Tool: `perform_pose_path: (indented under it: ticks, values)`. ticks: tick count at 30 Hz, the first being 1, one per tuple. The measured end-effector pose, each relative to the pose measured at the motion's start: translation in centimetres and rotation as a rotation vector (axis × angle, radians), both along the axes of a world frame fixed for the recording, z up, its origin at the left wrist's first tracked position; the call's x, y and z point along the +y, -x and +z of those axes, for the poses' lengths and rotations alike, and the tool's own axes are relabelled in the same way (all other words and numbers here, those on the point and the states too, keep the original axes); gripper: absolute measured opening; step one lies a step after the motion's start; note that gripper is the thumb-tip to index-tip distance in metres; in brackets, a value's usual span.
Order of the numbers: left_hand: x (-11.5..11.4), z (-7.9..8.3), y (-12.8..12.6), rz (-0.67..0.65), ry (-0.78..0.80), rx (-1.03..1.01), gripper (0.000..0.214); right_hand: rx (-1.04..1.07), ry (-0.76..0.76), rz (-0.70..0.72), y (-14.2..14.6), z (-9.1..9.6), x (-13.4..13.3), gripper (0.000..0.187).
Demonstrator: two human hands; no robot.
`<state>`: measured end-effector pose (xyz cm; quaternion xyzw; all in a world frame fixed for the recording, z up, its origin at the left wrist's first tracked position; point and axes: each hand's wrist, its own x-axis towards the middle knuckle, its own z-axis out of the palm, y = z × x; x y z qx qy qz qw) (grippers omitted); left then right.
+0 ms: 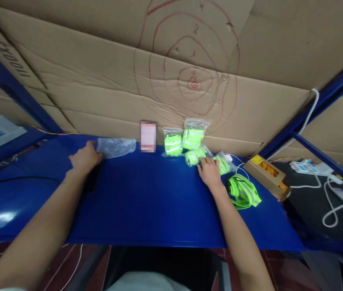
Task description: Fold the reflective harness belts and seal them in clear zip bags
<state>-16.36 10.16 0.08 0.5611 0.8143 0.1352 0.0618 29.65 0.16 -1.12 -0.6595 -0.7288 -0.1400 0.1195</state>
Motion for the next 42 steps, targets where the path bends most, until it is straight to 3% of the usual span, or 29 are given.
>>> perform_pose_path:
  ticks: [6, 9, 12, 16, 25, 28, 30, 32, 34, 36, 39, 42]
  values:
    - [-0.4, 0.1, -0.3, -0.044, -0.012, 0.009, 0.061, 0.041, 0.009, 0.007, -0.3, -0.2, 0.4, 0.025]
    - [-0.7, 0.2, -0.7, -0.074, -0.009, 0.012, 0.069, 0.095, 0.021, 0.066, -0.9, 1.4, -0.1, 0.028]
    - [-0.8, 0.3, -1.1, -0.079, 0.012, 0.02, 0.071, 0.188, -0.091, 0.087, -2.4, 3.8, -1.7, 0.033]
    - [-0.9, 0.4, -1.6, -0.093, 0.032, 0.029, 0.071, 0.348, -0.385, -0.086, -4.3, 5.4, -4.5, 0.036]
    - [-1.1, 0.3, -2.0, -0.082, 0.003, 0.025, 0.075, 0.325, -0.471, -0.258, -7.0, 4.1, -10.4, 0.04]
    - [-1.0, 0.2, -1.8, -0.072, 0.01, 0.027, 0.076, 0.277, -0.406, -0.413, -8.4, 3.3, -12.3, 0.047]
    - [-1.0, 0.1, -1.8, -0.071, 0.011, 0.025, 0.075, 0.275, -0.304, -0.55, -10.1, 2.1, -13.0, 0.062]
    - [-1.2, 0.0, -2.0, -0.082, -0.014, 0.034, 0.073, 0.354, -0.1, -0.618, -12.0, 0.7, -13.4, 0.08]
    - [-1.5, 0.1, -2.5, -0.094, -0.085, 0.06, 0.071, 0.452, 0.128, -0.584, -13.1, -0.6, -13.9, 0.084]
    - [-1.9, 0.4, -3.4, -0.113, -0.193, 0.094, 0.065, 0.491, 0.18, -0.527, -12.8, -1.6, -14.6, 0.083]
    - [-2.7, 1.2, -5.6, -0.177, -0.357, 0.107, 0.054, 0.49, 0.051, -0.417, -9.4, -2.4, -16.1, 0.08]
    - [-4.5, 2.0, -8.9, -0.426, -0.468, -0.042, 0.043, 0.541, -0.008, -0.269, -4.1, -2.6, -17.4, 0.074]
